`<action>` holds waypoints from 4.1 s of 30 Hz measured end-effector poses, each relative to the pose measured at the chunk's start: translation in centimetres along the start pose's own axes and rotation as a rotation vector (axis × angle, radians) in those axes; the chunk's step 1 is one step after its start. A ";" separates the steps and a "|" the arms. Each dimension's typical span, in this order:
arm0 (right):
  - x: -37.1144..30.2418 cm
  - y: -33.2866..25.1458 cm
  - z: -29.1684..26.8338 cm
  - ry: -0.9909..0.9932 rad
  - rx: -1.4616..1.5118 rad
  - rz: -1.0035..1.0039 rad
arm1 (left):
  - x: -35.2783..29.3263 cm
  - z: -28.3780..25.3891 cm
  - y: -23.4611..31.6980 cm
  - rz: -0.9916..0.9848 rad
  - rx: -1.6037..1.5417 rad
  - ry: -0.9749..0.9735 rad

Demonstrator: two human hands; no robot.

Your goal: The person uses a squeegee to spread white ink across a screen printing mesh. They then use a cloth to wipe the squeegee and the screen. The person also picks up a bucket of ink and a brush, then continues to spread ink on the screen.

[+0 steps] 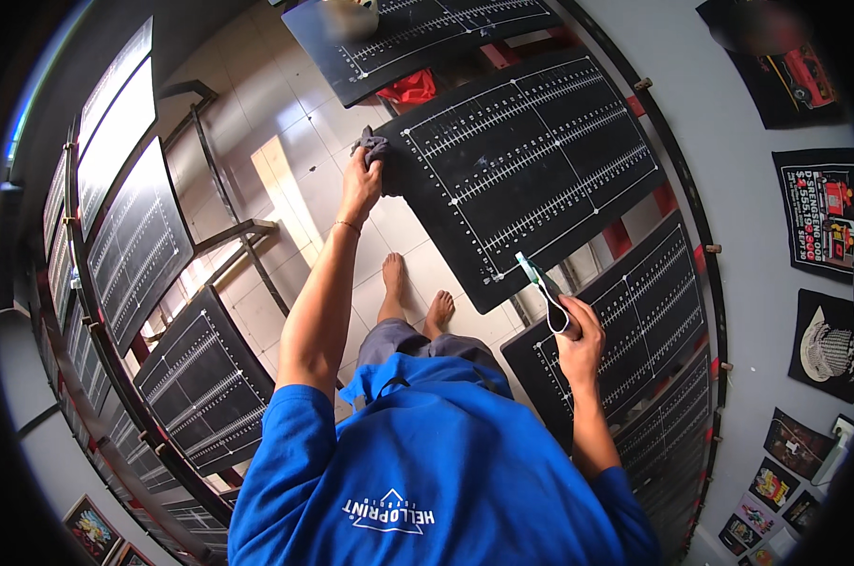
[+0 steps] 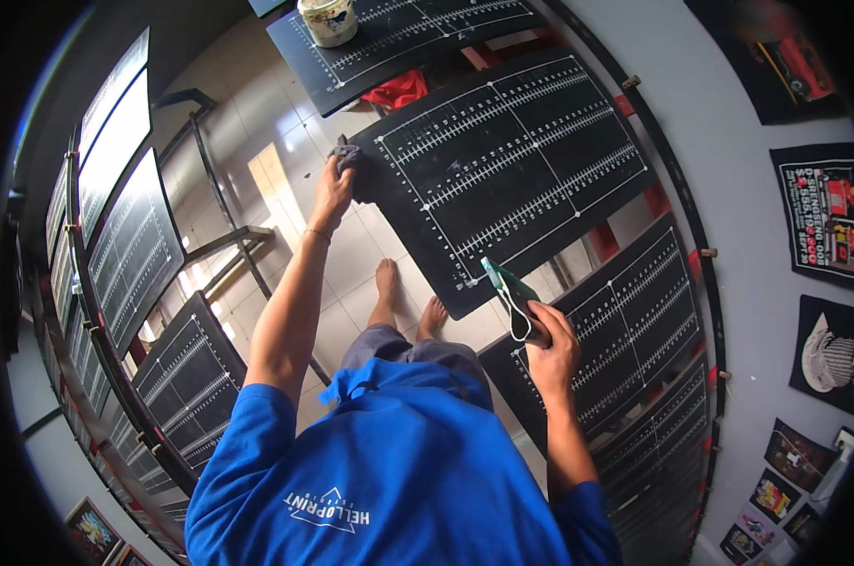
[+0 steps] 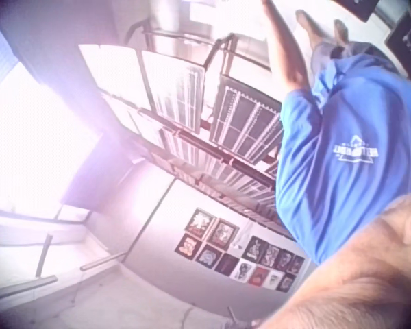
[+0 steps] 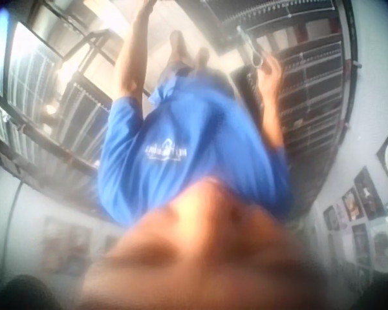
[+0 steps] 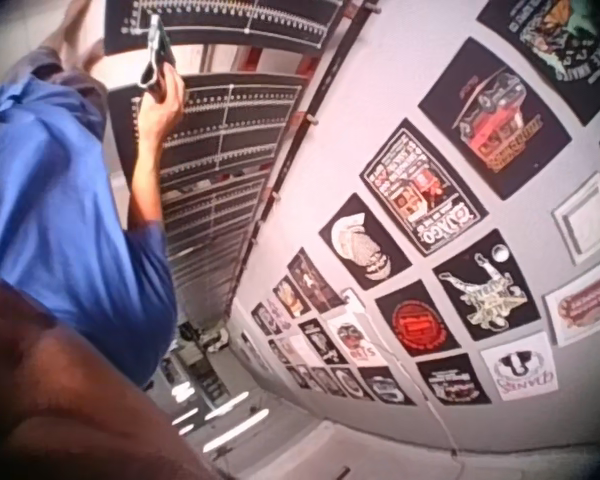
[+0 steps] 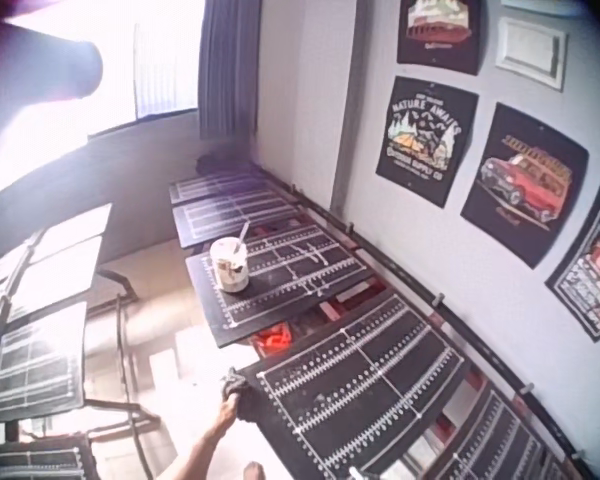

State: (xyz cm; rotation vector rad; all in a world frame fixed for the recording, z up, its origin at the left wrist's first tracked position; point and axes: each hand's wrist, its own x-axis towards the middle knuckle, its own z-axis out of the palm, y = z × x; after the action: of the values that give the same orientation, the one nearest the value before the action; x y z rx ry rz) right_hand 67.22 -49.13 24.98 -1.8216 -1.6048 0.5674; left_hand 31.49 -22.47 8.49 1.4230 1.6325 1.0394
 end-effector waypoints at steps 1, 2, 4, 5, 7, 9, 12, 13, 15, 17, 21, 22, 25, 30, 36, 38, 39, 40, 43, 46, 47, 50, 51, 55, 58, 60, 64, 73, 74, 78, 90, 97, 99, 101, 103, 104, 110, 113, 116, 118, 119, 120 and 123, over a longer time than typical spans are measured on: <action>0.1 0.1 0.2 0.001 0.007 -0.012 | -0.2 0.0 0.4 0.009 0.022 -0.002; 0.2 0.3 0.3 0.001 0.018 -0.016 | -0.7 0.1 0.8 0.018 0.045 -0.003; 0.8 0.0 0.3 -0.003 0.056 -0.025 | -1.5 0.2 1.3 0.007 0.098 -0.026; 1.1 -0.2 0.3 -0.008 0.076 -0.031 | -2.1 0.2 1.4 0.013 0.108 -0.025; 1.5 -0.6 0.1 -0.017 0.089 -0.049 | -3.8 0.4 1.7 0.024 0.122 -0.019; 1.7 -1.1 -0.1 -0.027 0.114 -0.055 | -5.9 0.7 2.2 -0.029 0.069 -0.144; 2.0 -1.6 -0.2 -0.013 0.142 -0.059 | -10.7 2.1 2.7 0.095 0.062 -0.245; 2.0 -1.8 -0.2 -0.003 0.151 -0.052 | -12.7 3.0 3.3 0.141 0.020 -0.265; 2.1 -1.3 -0.1 0.015 0.165 -0.030 | -16.7 3.8 5.4 0.073 0.039 -0.425; 2.5 -1.8 -0.3 0.018 0.176 -0.008 | -21.0 5.1 5.6 0.160 -0.066 -0.526; 3.8 -1.4 -1.0 0.053 0.191 0.005 | -25.9 6.2 4.8 0.265 0.103 -1.078; 4.1 -1.5 -1.2 0.132 0.243 -0.002 | -25.6 5.6 4.4 0.239 0.237 -1.130; 4.7 0.3 -2.6 0.194 0.232 0.081 | -23.0 -0.8 2.2 0.070 0.341 -1.020; 5.0 1.6 -3.4 0.240 0.184 0.130 | -19.3 -13.0 -1.4 -0.178 0.425 -0.360; 6.1 2.0 -1.5 0.270 0.020 0.225 | -16.4 -19.6 -9.0 -0.221 0.304 -0.106; 7.7 1.8 -0.2 0.268 -0.095 0.266 | -13.8 -19.9 -10.1 -0.220 0.387 -0.083; 9.1 1.4 0.6 0.270 -0.153 0.251 | -12.6 -19.7 -10.1 -0.235 0.368 -0.083; 10.9 0.8 1.4 0.291 -0.176 0.192 | -11.3 -20.2 -11.8 -0.171 0.374 -0.070; 17.7 1.8 3.5 0.279 -0.286 0.162 | -5.6 -20.1 -14.7 -0.080 0.403 -0.104; 24.3 1.0 5.7 0.288 -0.461 0.183 | -0.2 -21.2 -18.1 -0.157 0.423 -0.203; 26.2 0.4 7.3 0.278 -0.509 0.268 | 1.3 -22.3 -20.2 -0.164 0.391 -0.218; 25.1 -1.6 11.9 0.278 -0.656 0.326 | 5.0 -23.4 -21.6 -0.234 0.355 -0.345; 23.2 -4.5 13.8 0.200 -0.661 0.418 | 5.9 -24.1 -22.3 -0.279 0.332 -0.374; 13.1 -14.1 21.4 0.023 -0.532 0.389 | 8.2 -27.2 -27.8 -0.500 0.386 -0.396; 11.9 -16.5 20.3 -0.005 -0.473 0.402 | 10.3 -29.1 -32.2 -0.619 0.320 -0.455; 13.5 -15.8 17.2 0.080 -0.452 0.604 | 12.9 -28.1 -29.5 -0.745 0.244 -0.615; 21.8 -5.8 9.0 0.285 -0.519 0.907 | 15.1 -28.8 -32.6 -0.595 0.236 -0.416; 33.1 0.6 13.3 0.490 -0.761 0.628 | 19.3 -30.5 -23.1 -0.505 0.378 -0.468; 32.3 -3.8 16.8 0.288 -0.867 0.530 | 19.1 -31.4 -23.2 -0.561 0.378 -0.500; 27.9 -12.3 19.8 0.023 -0.461 0.413 | 17.4 -32.5 -23.8 -0.673 0.435 -0.547; 32.4 14.1 -2.9 0.449 -0.796 0.914 | 15.1 -33.3 -23.1 -0.708 0.537 -0.479; 23.4 -4.3 15.7 0.264 -0.725 0.658 | 16.5 -30.9 -24.8 -0.709 0.517 -0.504; 19.5 -10.8 19.0 0.144 -0.516 0.608 | 17.0 -29.4 -25.5 -0.695 0.500 -0.516; 19.7 -13.4 17.4 -0.055 -0.345 0.660 | 17.7 -28.5 -26.1 -0.667 0.477 -0.507; 22.5 -11.2 12.6 -0.128 -0.242 0.867 | 18.8 -28.4 -25.9 -0.626 0.459 -0.504; 23.4 -7.8 10.9 0.074 -0.232 0.868 | 19.3 -28.9 -25.4 -0.578 0.453 -0.492; 35.4 8.2 -1.3 0.551 -0.593 1.080 | 22.7 -31.7 -19.2 -0.486 0.604 -0.517; 40.6 11.3 -1.9 0.572 -0.551 1.167 | 24.2 -33.4 -18.0 -0.503 0.509 -0.479; 46.7 9.3 2.8 0.469 -0.552 1.077 | 25.4 -35.8 -19.2 -0.490 0.648 -0.558; 48.3 5.7 6.7 0.482 -0.574 0.857 | 26.4 -35.5 -20.3 -0.528 0.673 -0.573; 47.6 4.7 9.4 0.589 -0.651 0.684 | 28.0 -34.7 -20.3 -0.521 0.678 -0.582; 46.8 3.1 11.8 0.502 -0.698 0.616 | 29.5 -33.9 -20.3 -0.509 0.729 -0.609; 40.8 -4.0 19.7 0.377 -0.687 0.439 | 33.8 -34.1 -21.5 -0.457 0.745 -0.675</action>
State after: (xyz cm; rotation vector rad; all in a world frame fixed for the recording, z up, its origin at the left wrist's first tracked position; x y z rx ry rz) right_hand 57.45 -5.36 17.63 -2.6221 -1.2154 -0.1951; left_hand -12.44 5.88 2.63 1.4901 1.7339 -0.3439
